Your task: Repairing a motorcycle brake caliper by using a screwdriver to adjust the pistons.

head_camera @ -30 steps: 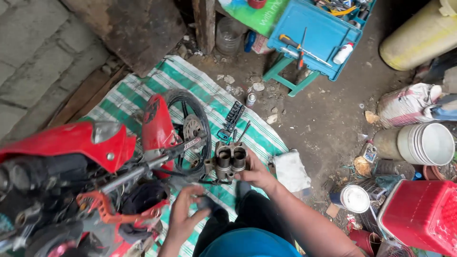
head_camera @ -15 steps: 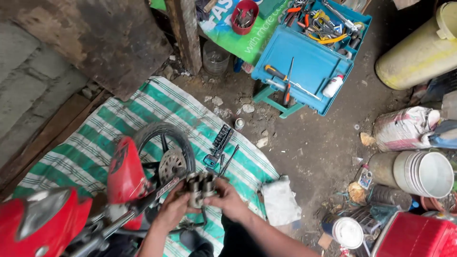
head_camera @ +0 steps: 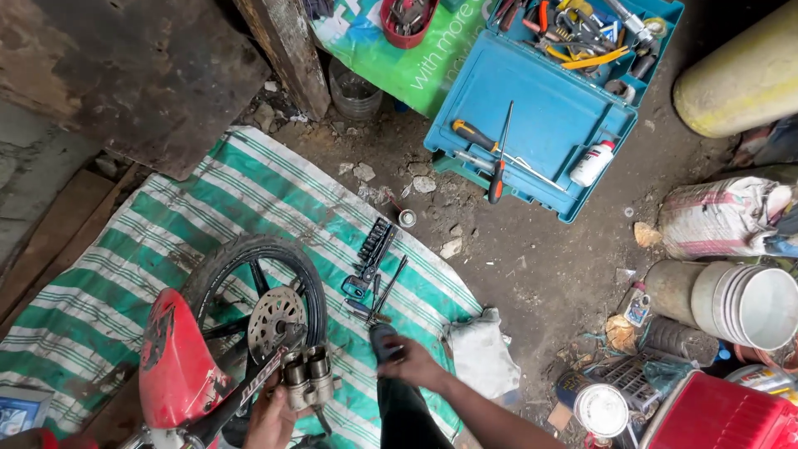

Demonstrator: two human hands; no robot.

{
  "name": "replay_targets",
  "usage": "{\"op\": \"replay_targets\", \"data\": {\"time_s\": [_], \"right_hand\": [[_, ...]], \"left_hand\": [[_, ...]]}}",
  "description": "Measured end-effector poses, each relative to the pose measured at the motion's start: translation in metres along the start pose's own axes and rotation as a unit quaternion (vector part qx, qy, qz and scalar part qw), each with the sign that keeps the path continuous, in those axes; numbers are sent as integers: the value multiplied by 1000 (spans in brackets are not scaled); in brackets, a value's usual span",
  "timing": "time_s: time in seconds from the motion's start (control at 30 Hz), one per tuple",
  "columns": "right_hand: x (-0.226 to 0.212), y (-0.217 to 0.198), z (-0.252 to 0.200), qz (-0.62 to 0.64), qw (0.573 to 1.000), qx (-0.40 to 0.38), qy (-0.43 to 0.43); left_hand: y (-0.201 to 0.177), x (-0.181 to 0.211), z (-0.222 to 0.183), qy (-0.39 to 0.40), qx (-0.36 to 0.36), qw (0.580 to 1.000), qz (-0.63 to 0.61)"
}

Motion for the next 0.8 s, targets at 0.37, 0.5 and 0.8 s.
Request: {"op": "replay_targets", "data": {"time_s": [0.37, 0.5, 0.8], "right_hand": [[63, -76, -33, 78, 979, 111, 150], [173, -84, -5, 150, 978, -93, -111], [132, -134, -11, -425, 904, 2, -34]], "left_hand": [[5, -4, -25, -80, 266, 957, 85], [2, -4, -41, -55, 261, 956, 121], [38, 10, -34, -47, 264, 947, 177]]}}
Point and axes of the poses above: each hand's wrist, its own z-axis towards the middle knuckle, its own y-axis out of the palm, x = y × z, the point moved 10 cm from there along z, towards the middle knuckle, and after that the axes turned 4 degrees about z, right-handed, at the moved point
